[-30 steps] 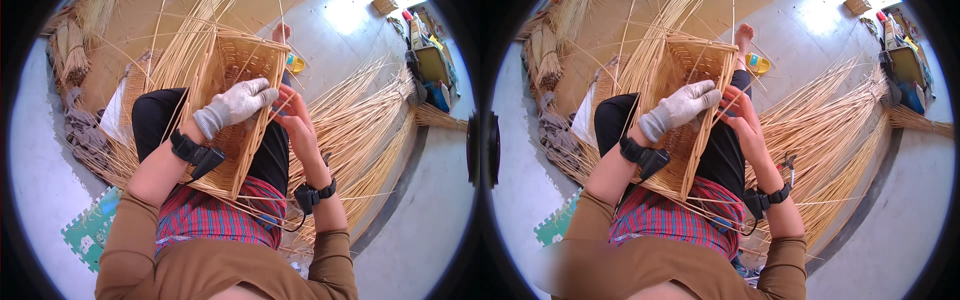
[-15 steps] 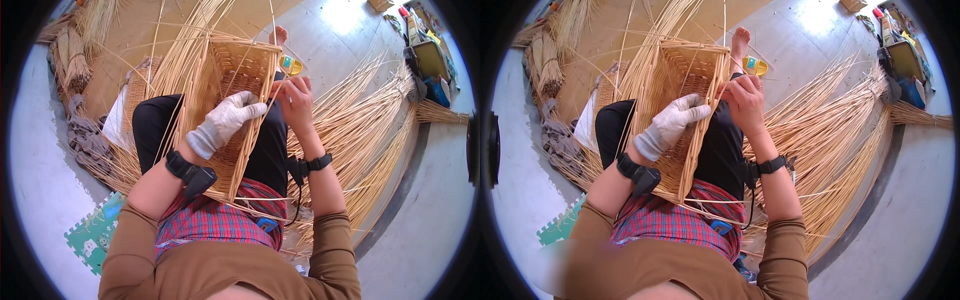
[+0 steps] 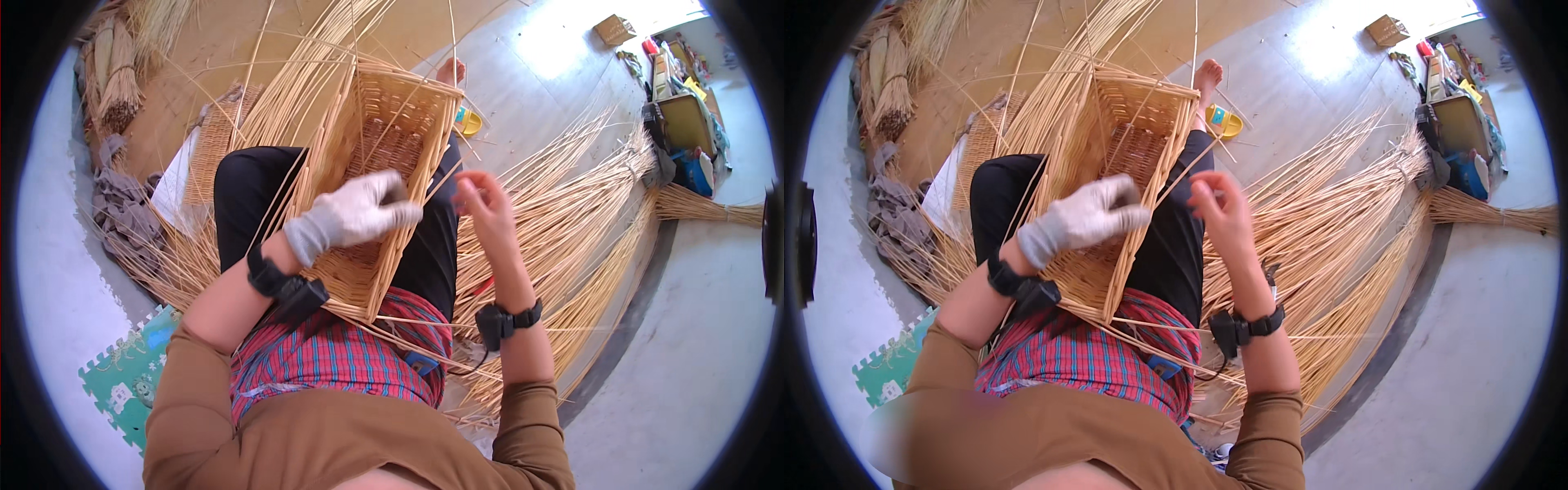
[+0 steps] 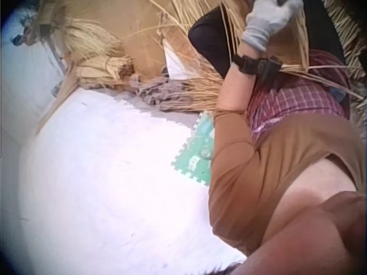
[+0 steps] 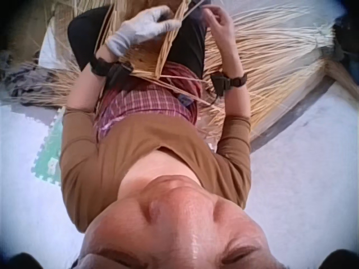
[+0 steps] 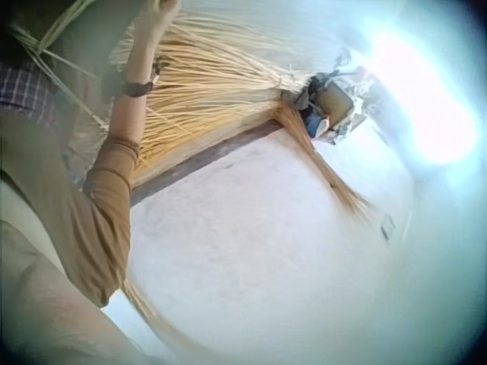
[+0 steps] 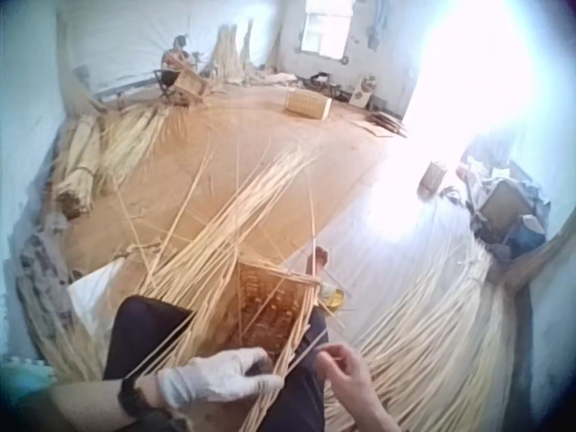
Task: Weaving a rectangular basket using long reeds or strips.
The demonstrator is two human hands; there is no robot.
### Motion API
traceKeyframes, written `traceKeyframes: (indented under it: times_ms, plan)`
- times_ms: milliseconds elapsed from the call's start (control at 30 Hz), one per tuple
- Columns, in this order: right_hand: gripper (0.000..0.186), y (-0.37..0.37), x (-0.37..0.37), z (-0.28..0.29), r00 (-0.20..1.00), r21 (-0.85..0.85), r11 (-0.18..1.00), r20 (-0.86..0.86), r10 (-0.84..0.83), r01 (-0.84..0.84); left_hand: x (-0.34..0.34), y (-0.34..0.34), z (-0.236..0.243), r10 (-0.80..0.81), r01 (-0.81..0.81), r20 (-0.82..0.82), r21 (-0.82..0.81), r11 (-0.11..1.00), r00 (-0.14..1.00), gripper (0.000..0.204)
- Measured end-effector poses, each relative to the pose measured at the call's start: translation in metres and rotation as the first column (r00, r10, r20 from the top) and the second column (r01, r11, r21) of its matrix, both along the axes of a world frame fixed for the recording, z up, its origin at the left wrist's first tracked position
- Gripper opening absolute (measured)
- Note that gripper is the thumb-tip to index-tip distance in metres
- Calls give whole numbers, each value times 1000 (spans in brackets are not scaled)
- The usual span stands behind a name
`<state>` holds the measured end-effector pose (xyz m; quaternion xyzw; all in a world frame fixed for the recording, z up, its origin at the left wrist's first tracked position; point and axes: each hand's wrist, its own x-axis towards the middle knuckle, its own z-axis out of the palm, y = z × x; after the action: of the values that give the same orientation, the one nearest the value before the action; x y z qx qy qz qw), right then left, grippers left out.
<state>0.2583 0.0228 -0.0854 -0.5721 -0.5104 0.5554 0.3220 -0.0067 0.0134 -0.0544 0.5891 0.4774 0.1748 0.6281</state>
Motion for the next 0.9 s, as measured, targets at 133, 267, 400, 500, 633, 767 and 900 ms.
traceKeyframes:
  times_ms: [133,267,400,500,633,767,900]
  plan:
    - [48,-25,-26,8,967,109,994,-255,10,18,5,-13,8,-137,147,-114,78,986,984,49]
    - [45,-39,-41,-5,965,153,986,-261,-29,71,4,-6,-9,-147,149,38,-67,987,988,38]
    - [45,-50,-39,-15,966,226,965,-248,-74,132,8,-12,-32,-49,68,208,-86,994,977,33]
    - [32,-31,-31,-2,982,494,866,186,-22,-74,8,-15,-42,-53,79,243,-100,992,969,31]
    - [16,-15,-22,1,904,602,726,423,62,-332,18,-20,-37,228,-50,437,-380,923,870,28]
    - [17,-21,-20,18,743,608,535,667,58,-587,15,-16,-41,146,-12,374,-340,940,916,28]
    - [17,-25,-25,25,624,536,563,780,-45,-629,13,-20,-38,72,4,318,-230,973,945,31]
